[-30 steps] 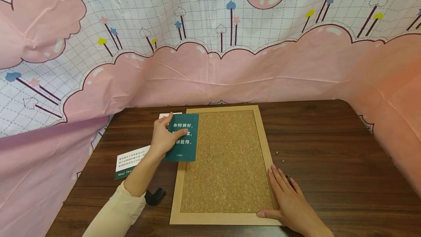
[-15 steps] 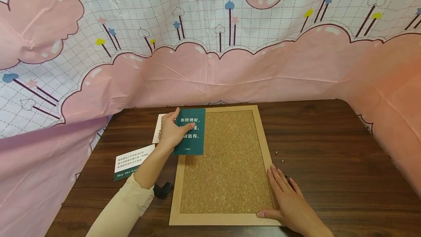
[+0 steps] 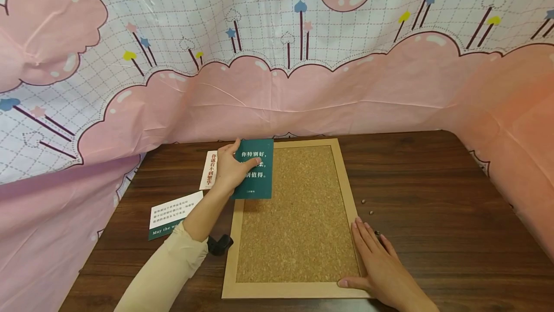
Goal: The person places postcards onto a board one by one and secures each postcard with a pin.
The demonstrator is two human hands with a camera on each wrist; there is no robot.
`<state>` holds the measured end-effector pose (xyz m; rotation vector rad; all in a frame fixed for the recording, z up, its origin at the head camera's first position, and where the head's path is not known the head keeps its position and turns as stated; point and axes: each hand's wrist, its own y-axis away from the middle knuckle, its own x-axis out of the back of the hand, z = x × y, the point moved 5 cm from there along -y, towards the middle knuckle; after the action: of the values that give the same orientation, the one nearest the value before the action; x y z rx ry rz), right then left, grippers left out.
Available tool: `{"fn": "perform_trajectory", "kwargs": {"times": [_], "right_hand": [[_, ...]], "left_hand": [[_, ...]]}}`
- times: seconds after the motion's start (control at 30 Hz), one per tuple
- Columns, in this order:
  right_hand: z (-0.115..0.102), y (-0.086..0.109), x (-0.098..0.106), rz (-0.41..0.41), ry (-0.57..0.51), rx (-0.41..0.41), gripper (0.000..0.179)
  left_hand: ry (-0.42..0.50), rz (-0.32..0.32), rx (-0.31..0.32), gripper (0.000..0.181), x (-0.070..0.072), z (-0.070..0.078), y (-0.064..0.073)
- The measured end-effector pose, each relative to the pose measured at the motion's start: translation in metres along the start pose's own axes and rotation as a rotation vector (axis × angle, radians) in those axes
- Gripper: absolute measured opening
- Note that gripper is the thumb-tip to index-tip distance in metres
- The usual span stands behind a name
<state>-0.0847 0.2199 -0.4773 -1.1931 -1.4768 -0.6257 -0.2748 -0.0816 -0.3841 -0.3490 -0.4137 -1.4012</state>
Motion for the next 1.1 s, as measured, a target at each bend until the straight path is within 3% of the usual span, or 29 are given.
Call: {"fn": "perform_trajectory", "kwargs": {"times": [0.27, 0.43, 0.6, 0.8, 1.1], "right_hand": [[0.0, 0.0, 0.0, -0.015, -0.02, -0.013, 0.108], [0.0, 0.0, 0.0, -0.008, -0.018, -0.012, 0.108], [0.0, 0.0, -0.002, -0.044, -0.074, -0.052, 0.108], [0.001, 0.0, -0.003, -0.085, -0.099, -0.083, 0.107], [0.0, -0.001, -0.001, -0.08, -0.082, -0.085, 0.106]], "left_hand": [[0.017, 0.001, 0.058, 0.083, -0.008, -0.012, -0.015], [0.035, 0.033, 0.093, 0.081, -0.015, -0.026, -0.025], [0.07, 0.04, 0.136, 0.081, -0.023, -0.035, -0.032], [0.091, 0.047, 0.127, 0.08, -0.029, -0.041, -0.037], [0.066, 0.038, 0.132, 0.077, -0.039, -0.052, -0.045]]}}
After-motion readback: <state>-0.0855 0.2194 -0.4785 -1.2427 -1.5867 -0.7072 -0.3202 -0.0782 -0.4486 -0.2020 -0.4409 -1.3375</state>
